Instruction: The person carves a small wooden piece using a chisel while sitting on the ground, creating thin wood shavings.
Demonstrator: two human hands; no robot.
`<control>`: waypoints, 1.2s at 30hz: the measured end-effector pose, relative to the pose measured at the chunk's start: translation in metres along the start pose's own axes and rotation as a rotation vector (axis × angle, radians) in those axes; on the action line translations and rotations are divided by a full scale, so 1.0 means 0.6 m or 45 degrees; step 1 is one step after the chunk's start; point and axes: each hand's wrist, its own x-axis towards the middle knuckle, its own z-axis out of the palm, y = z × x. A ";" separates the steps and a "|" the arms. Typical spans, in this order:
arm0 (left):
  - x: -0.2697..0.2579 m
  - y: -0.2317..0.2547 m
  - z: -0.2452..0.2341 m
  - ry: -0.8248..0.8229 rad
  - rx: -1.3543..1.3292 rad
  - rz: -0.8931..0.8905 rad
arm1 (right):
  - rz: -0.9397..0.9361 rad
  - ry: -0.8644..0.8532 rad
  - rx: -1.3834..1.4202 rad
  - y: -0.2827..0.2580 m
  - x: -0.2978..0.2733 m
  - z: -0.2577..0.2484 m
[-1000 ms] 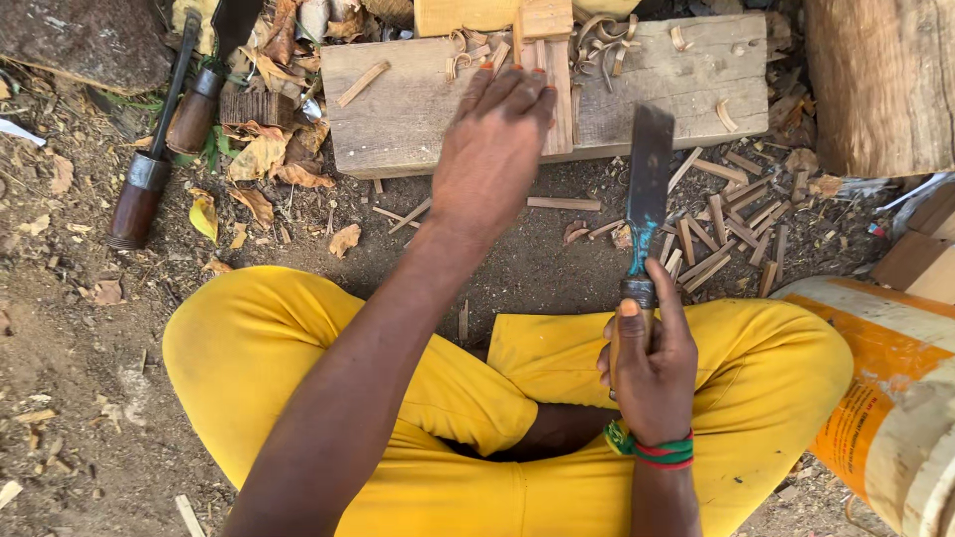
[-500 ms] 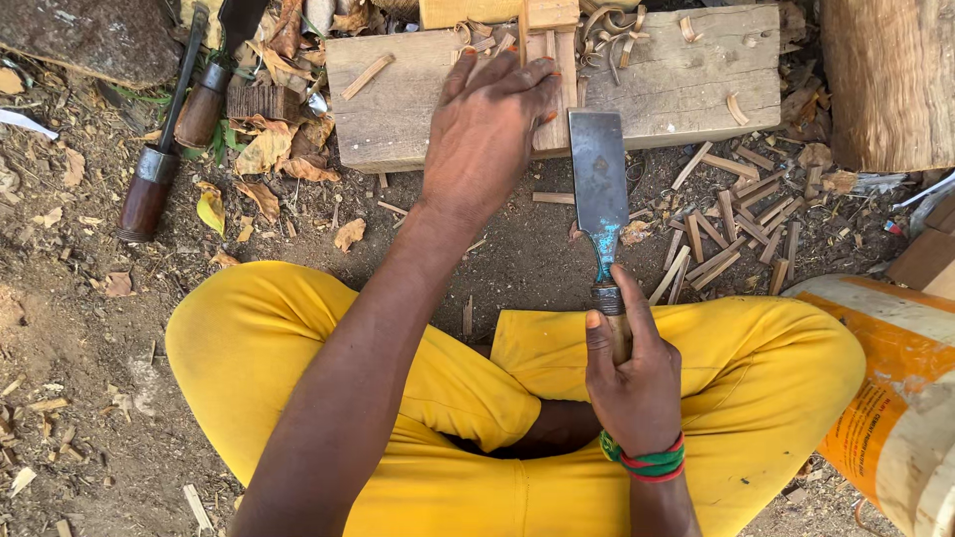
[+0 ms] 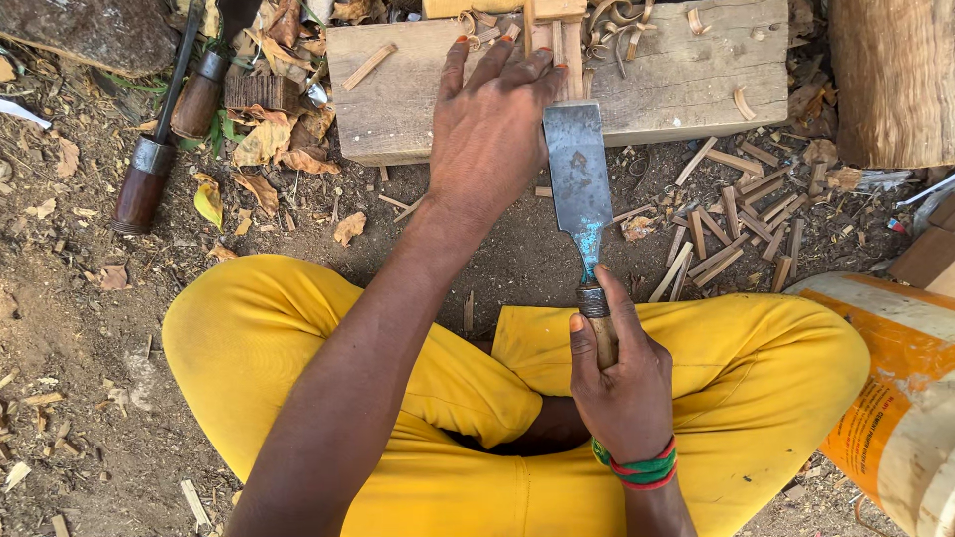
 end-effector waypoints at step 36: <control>-0.046 0.097 -0.025 -0.014 0.155 0.156 | 0.033 -0.061 -0.136 -0.037 0.052 0.030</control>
